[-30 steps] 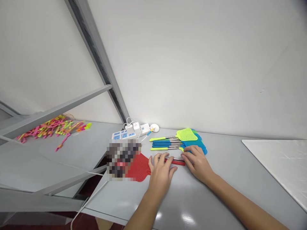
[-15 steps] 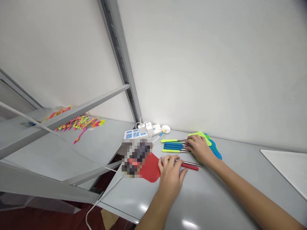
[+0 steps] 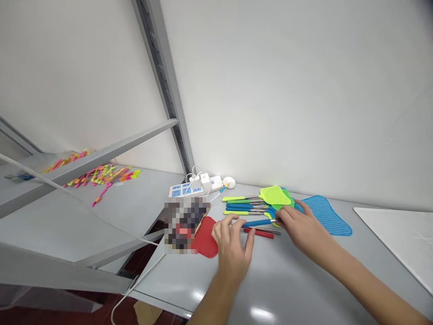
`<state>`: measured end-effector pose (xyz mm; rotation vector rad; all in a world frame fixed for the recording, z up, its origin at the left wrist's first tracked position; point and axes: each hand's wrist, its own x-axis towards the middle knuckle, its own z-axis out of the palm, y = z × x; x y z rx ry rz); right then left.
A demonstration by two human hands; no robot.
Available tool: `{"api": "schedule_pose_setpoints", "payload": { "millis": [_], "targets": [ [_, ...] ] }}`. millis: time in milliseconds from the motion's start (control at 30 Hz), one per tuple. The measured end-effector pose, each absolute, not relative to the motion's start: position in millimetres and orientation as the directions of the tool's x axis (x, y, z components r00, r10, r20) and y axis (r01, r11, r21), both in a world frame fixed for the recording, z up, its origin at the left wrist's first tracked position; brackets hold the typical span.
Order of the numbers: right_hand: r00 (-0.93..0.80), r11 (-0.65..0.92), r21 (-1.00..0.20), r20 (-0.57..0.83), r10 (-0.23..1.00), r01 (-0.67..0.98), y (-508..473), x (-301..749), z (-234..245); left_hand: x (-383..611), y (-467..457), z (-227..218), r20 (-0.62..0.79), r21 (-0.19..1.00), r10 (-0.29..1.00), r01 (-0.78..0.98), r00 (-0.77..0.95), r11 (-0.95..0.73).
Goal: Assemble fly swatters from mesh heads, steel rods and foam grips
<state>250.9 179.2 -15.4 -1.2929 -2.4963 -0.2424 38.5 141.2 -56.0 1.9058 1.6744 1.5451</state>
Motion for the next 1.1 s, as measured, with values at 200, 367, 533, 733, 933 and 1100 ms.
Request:
{"api": "schedule_pose_setpoints", "payload": {
  "millis": [200,367,533,733,933,1100],
  "targets": [
    [-0.497,0.509,-0.222,0.110,0.861,0.832,132.0,254.7,3.1,55.8,135.2,-38.0,0.528,0.712,0.842,0.484,0.108,-0.508],
    [-0.455,0.374,-0.489,-0.054,0.889,0.788,115.4,271.2,14.9,67.7,135.9,-18.3,0.563,0.736,0.769,0.238,0.303,-0.633],
    [-0.446,0.312,-0.523,-0.150,0.882,0.793,109.2,289.2,25.4,79.0,135.8,-8.8,0.562,0.631,0.699,0.318,0.443,-0.708],
    [-0.516,0.485,-0.219,-0.111,0.849,0.846,90.5,300.3,-2.6,80.5,112.4,-26.1,0.439,0.574,0.721,0.450,0.536,-0.684],
    [-0.725,0.714,0.136,0.054,0.687,0.687,79.3,298.0,-21.3,65.6,95.6,-13.8,0.074,0.586,0.740,0.572,0.668,-0.574],
    [-0.817,0.768,0.302,0.076,0.571,0.565,80.5,292.2,-10.9,55.3,105.7,6.8,-0.235,0.649,0.578,0.569,0.781,-0.505]
  ]
}}
